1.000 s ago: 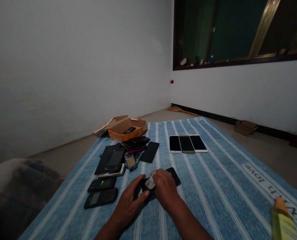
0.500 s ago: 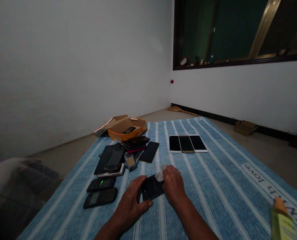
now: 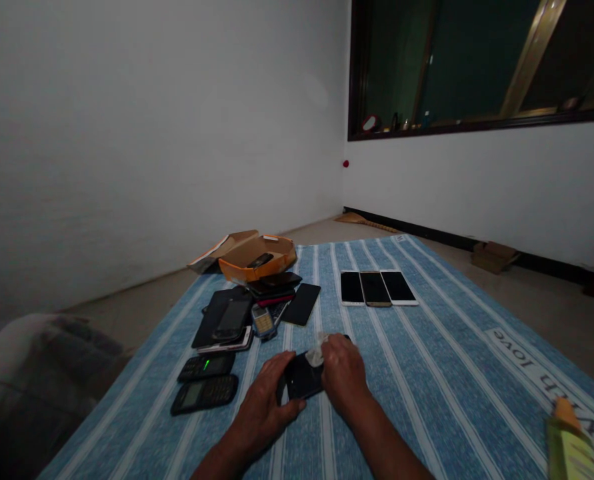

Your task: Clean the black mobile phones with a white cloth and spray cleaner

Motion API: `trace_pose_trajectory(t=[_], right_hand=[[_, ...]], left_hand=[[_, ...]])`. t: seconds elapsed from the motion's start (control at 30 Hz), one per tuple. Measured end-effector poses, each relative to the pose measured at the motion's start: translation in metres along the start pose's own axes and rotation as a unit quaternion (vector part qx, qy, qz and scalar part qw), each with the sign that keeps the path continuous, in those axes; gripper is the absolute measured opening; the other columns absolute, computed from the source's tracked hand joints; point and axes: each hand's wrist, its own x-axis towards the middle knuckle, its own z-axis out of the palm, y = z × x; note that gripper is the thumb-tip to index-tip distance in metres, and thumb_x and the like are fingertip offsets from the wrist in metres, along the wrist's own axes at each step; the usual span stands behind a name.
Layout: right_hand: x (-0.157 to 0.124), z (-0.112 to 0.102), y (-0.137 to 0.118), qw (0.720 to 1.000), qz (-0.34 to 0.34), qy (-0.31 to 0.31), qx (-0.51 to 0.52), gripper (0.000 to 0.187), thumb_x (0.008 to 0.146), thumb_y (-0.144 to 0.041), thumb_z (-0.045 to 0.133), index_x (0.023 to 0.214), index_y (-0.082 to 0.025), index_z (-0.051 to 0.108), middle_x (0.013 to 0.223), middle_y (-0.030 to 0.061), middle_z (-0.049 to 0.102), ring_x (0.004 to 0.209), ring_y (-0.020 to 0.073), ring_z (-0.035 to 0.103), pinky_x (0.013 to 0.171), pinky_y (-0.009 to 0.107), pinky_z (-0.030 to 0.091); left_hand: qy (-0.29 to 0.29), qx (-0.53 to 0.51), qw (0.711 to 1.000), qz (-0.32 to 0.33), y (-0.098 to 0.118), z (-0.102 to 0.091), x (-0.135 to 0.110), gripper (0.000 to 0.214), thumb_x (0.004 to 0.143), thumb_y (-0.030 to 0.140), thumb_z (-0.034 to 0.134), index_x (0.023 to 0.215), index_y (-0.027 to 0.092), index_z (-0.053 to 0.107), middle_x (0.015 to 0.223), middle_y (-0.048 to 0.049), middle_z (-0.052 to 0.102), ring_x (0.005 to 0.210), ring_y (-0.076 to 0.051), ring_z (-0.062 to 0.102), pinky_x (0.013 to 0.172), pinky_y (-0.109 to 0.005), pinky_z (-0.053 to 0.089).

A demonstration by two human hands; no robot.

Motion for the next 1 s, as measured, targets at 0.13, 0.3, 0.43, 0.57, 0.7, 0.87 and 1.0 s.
trace_pose_trajectory(t=[0.13, 0.3, 0.43, 0.57, 0.7, 0.87, 1.0], right_hand=[[0.001, -0.001, 0.007, 1.0, 0.017, 0.008, -0.013, 0.027, 0.085, -0.001, 0.045, 0.087, -0.016, 0.068, 0.097, 0.0096, 0.066, 0.097, 0.0223, 0.058, 0.087, 0.031, 0.043], [-0.008, 0.009, -0.014, 0.997, -0.067, 0.006, 0.038, 0.025, 0.085, -0.004, 0.049, 0.096, -0.016, 0.068, 0.105, 0.0096, 0.066, 0.102, 0.0224, 0.057, 0.091, 0.033, 0.043], [-0.01, 0.01, -0.021, 0.992, -0.111, -0.003, 0.063, 0.023, 0.087, -0.007, 0.05, 0.097, -0.017, 0.068, 0.104, 0.0091, 0.066, 0.104, 0.0214, 0.057, 0.093, 0.032, 0.043], [-0.004, 0.002, -0.006, 0.999, -0.031, 0.009, 0.017, 0.03, 0.086, -0.003, 0.044, 0.094, -0.017, 0.069, 0.102, 0.0095, 0.067, 0.101, 0.0215, 0.059, 0.09, 0.032, 0.044], [0.0, -0.002, 0.008, 0.999, 0.027, 0.024, -0.025, 0.035, 0.081, 0.003, 0.041, 0.091, -0.015, 0.069, 0.099, 0.0105, 0.067, 0.098, 0.0225, 0.059, 0.089, 0.032, 0.044], [-0.008, 0.006, -0.005, 0.998, -0.056, 0.027, 0.028, 0.03, 0.085, -0.001, 0.045, 0.097, -0.016, 0.068, 0.106, 0.0098, 0.066, 0.102, 0.0219, 0.058, 0.089, 0.032, 0.044], [-0.017, 0.016, -0.026, 0.989, -0.132, 0.027, 0.066, 0.026, 0.086, -0.005, 0.049, 0.099, -0.017, 0.068, 0.103, 0.0086, 0.066, 0.1, 0.0217, 0.058, 0.089, 0.033, 0.044]], left_hand=[[0.005, -0.002, 1.0, 0.005, -0.005, 0.002, -0.001, 0.067, 0.066, 0.02, 0.069, 0.131, 0.019, 0.053, 0.131, -0.0146, 0.06, 0.126, -0.035, 0.053, 0.105, -0.057, 0.043], [0.007, -0.005, 1.0, 0.01, -0.007, 0.004, -0.001, 0.066, 0.067, 0.02, 0.071, 0.131, 0.019, 0.052, 0.131, -0.0141, 0.06, 0.124, -0.034, 0.054, 0.104, -0.055, 0.046], [0.004, -0.007, 1.0, 0.012, -0.006, 0.004, 0.0, 0.065, 0.068, 0.019, 0.07, 0.13, 0.019, 0.052, 0.13, -0.0134, 0.06, 0.124, -0.032, 0.054, 0.105, -0.052, 0.046], [0.004, -0.001, 1.0, 0.006, -0.006, 0.005, -0.001, 0.068, 0.066, 0.018, 0.07, 0.132, 0.018, 0.051, 0.132, -0.0154, 0.059, 0.125, -0.034, 0.053, 0.105, -0.055, 0.045], [0.007, 0.006, 1.0, 0.013, -0.008, 0.005, -0.002, 0.068, 0.065, 0.02, 0.071, 0.13, 0.016, 0.052, 0.131, -0.0165, 0.06, 0.124, -0.035, 0.054, 0.104, -0.056, 0.045], [0.006, 0.007, 1.0, 0.021, -0.007, 0.005, -0.001, 0.065, 0.068, 0.021, 0.07, 0.13, 0.017, 0.052, 0.13, -0.0169, 0.06, 0.124, -0.035, 0.054, 0.103, -0.057, 0.046], [0.02, 0.0, 0.999, 0.029, 0.001, 0.002, 0.001, 0.059, 0.07, 0.021, 0.067, 0.127, 0.02, 0.054, 0.126, -0.014, 0.063, 0.119, -0.032, 0.058, 0.1, -0.053, 0.049]])
